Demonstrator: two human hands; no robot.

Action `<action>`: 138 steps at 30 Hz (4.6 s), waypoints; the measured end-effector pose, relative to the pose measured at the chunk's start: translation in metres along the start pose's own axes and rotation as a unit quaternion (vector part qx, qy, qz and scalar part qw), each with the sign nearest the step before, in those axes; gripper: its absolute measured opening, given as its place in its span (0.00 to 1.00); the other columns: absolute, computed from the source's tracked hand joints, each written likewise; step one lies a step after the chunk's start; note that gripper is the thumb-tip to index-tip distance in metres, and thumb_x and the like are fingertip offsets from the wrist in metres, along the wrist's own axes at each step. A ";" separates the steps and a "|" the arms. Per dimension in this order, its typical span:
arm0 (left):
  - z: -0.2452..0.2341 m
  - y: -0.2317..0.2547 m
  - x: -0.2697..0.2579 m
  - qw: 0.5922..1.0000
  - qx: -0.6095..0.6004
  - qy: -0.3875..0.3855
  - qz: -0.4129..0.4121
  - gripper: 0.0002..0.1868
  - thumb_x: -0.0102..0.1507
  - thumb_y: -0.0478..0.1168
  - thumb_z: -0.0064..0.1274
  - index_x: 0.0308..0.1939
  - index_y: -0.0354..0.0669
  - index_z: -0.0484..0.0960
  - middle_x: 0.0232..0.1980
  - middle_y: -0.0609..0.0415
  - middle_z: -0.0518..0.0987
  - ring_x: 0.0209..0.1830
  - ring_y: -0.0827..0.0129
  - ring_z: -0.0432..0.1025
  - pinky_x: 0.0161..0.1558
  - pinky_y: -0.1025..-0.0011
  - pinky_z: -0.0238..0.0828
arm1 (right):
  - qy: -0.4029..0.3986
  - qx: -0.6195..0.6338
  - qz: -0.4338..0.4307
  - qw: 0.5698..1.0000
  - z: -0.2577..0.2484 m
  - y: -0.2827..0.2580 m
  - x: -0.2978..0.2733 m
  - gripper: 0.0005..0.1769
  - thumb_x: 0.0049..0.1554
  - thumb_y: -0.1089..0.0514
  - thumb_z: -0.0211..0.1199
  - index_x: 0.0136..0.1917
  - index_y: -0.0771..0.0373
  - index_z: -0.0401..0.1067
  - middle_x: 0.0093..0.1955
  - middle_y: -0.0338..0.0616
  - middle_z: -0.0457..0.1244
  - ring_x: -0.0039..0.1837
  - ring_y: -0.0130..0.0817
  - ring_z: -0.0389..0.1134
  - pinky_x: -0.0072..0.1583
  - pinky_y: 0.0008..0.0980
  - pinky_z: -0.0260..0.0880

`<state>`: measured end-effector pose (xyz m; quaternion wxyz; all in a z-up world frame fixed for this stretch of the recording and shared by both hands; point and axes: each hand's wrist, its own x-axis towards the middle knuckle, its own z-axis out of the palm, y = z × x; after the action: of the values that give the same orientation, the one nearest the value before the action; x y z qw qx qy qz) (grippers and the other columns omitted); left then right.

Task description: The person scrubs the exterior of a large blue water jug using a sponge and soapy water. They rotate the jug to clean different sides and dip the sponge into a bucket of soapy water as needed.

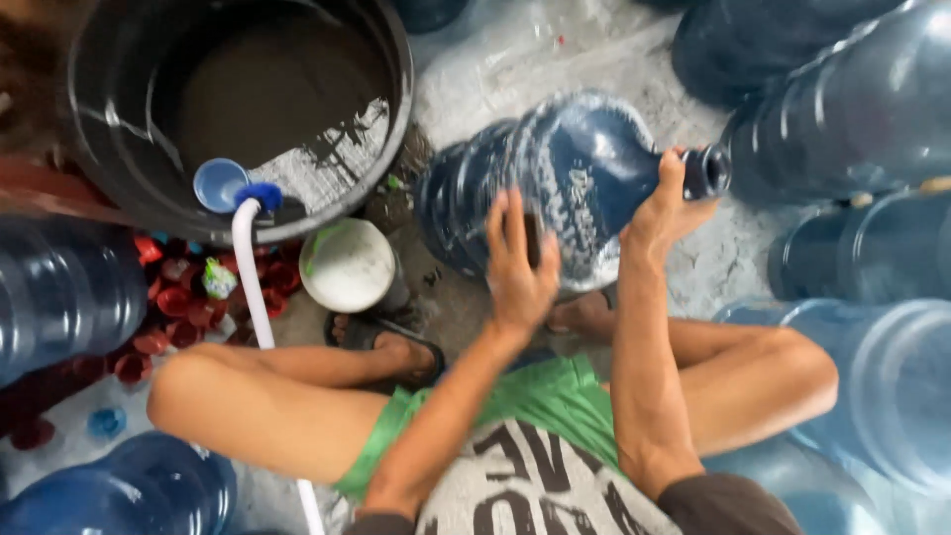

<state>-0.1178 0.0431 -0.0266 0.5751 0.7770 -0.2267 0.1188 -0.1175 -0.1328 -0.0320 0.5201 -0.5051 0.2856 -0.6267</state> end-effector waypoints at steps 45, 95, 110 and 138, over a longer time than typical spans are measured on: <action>0.014 -0.030 0.089 0.991 -0.082 -0.071 -0.074 0.32 0.67 0.47 0.40 0.73 0.45 0.52 0.72 0.39 0.55 0.73 0.46 0.51 0.70 0.52 0.47 | -0.197 0.050 -0.031 0.979 0.018 -0.028 0.014 0.16 0.37 0.69 0.65 0.39 0.73 0.63 0.32 0.58 0.60 0.41 0.44 0.69 0.47 0.34 0.66; 0.066 0.007 0.099 0.923 0.183 -0.328 0.088 0.30 0.58 0.45 0.46 0.66 0.53 0.63 0.64 0.39 0.65 0.66 0.44 0.60 0.58 0.32 0.52 | -0.301 0.101 -0.022 0.948 -0.026 -0.016 0.024 0.20 0.39 0.58 0.65 0.39 0.70 0.59 0.31 0.59 0.60 0.40 0.51 0.69 0.50 0.42 0.68; 0.054 -0.048 0.118 0.958 -0.048 -0.282 -0.035 0.27 0.60 0.39 0.46 0.63 0.37 0.65 0.62 0.34 0.65 0.63 0.40 0.61 0.62 0.50 0.58 | -0.304 0.119 0.042 0.944 -0.054 -0.010 0.040 0.19 0.42 0.59 0.60 0.44 0.67 0.56 0.34 0.56 0.60 0.44 0.47 0.68 0.55 0.41 0.67; -0.033 -0.049 0.093 0.984 0.035 -0.148 -0.092 0.30 0.64 0.45 0.39 0.71 0.51 0.56 0.73 0.39 0.46 0.69 0.37 0.54 0.62 0.42 0.55 | -0.381 0.078 -0.029 0.921 0.061 -0.041 -0.018 0.16 0.45 0.62 0.72 0.41 0.71 0.67 0.36 0.55 0.65 0.43 0.38 0.69 0.50 0.32 0.65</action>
<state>-0.0101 0.0660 -0.0163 0.5162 0.8232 -0.2324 -0.0432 -0.0770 -0.0935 0.0182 0.6089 -0.6720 0.0015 -0.4215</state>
